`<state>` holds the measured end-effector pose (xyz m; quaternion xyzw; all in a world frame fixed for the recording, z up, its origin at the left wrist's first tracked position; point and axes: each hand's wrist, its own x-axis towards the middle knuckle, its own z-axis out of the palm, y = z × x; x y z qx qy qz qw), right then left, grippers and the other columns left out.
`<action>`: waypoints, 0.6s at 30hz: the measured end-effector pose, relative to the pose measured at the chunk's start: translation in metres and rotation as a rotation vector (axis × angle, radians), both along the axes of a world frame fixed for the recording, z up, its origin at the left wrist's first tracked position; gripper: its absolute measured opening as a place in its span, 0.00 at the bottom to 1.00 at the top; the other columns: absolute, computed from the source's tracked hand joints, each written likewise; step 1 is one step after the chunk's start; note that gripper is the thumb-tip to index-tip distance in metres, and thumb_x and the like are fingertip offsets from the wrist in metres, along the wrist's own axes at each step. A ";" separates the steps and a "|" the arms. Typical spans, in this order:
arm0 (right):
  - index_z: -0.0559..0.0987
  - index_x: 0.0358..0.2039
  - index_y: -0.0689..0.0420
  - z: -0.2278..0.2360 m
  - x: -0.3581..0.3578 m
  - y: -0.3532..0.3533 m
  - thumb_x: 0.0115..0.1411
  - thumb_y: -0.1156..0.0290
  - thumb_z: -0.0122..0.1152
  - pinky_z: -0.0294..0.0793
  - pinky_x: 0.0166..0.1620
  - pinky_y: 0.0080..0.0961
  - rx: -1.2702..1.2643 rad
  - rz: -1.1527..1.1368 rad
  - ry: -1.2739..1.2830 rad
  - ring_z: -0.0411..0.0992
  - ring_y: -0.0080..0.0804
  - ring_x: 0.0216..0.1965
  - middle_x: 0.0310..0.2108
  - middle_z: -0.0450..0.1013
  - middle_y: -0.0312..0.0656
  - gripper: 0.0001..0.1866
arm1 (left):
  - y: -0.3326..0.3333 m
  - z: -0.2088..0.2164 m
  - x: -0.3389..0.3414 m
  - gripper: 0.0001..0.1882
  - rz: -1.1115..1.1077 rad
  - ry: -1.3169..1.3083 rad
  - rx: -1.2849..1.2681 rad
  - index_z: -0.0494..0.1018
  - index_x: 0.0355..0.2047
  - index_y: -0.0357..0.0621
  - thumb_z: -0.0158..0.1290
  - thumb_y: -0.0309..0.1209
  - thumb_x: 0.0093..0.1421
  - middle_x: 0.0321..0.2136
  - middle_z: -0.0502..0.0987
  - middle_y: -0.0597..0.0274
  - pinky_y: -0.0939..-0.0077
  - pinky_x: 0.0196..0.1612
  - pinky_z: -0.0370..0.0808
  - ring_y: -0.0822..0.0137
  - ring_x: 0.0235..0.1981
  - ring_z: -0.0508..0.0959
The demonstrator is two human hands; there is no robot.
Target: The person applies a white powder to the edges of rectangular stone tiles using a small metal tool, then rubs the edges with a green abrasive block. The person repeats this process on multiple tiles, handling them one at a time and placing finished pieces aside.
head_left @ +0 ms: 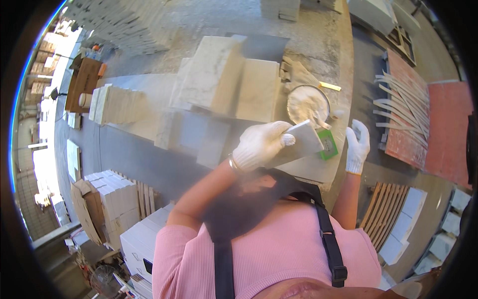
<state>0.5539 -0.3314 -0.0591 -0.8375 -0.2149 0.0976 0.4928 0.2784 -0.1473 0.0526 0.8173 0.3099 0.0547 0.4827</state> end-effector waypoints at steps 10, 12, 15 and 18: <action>0.84 0.44 0.59 0.055 -0.052 0.041 0.63 0.67 0.70 0.75 0.52 0.24 -0.028 0.331 -0.301 0.77 0.25 0.47 0.44 0.80 0.37 0.12 | 0.034 0.035 -0.042 0.20 0.027 0.067 0.191 0.81 0.48 0.48 0.55 0.48 0.66 0.37 0.83 0.50 0.59 0.45 0.77 0.47 0.41 0.82; 0.84 0.44 0.60 0.062 -0.058 0.049 0.64 0.66 0.69 0.75 0.52 0.23 -0.011 0.326 -0.255 0.77 0.24 0.46 0.44 0.80 0.38 0.12 | 0.042 0.039 -0.034 0.20 -0.024 0.014 0.273 0.81 0.46 0.47 0.55 0.49 0.66 0.35 0.83 0.50 0.59 0.41 0.77 0.46 0.39 0.82; 0.83 0.48 0.59 0.074 -0.065 0.049 0.67 0.70 0.65 0.75 0.51 0.23 0.073 0.394 -0.026 0.76 0.24 0.48 0.45 0.80 0.38 0.11 | 0.056 0.045 -0.020 0.18 -0.183 0.024 0.323 0.81 0.45 0.50 0.55 0.49 0.65 0.34 0.83 0.51 0.57 0.40 0.77 0.46 0.38 0.82; 0.83 0.49 0.58 0.076 -0.070 0.047 0.69 0.70 0.62 0.74 0.51 0.22 0.080 0.374 0.311 0.76 0.24 0.48 0.45 0.80 0.37 0.11 | 0.056 0.049 -0.011 0.18 -0.227 0.047 0.373 0.82 0.43 0.53 0.53 0.49 0.65 0.33 0.83 0.52 0.56 0.39 0.77 0.46 0.36 0.82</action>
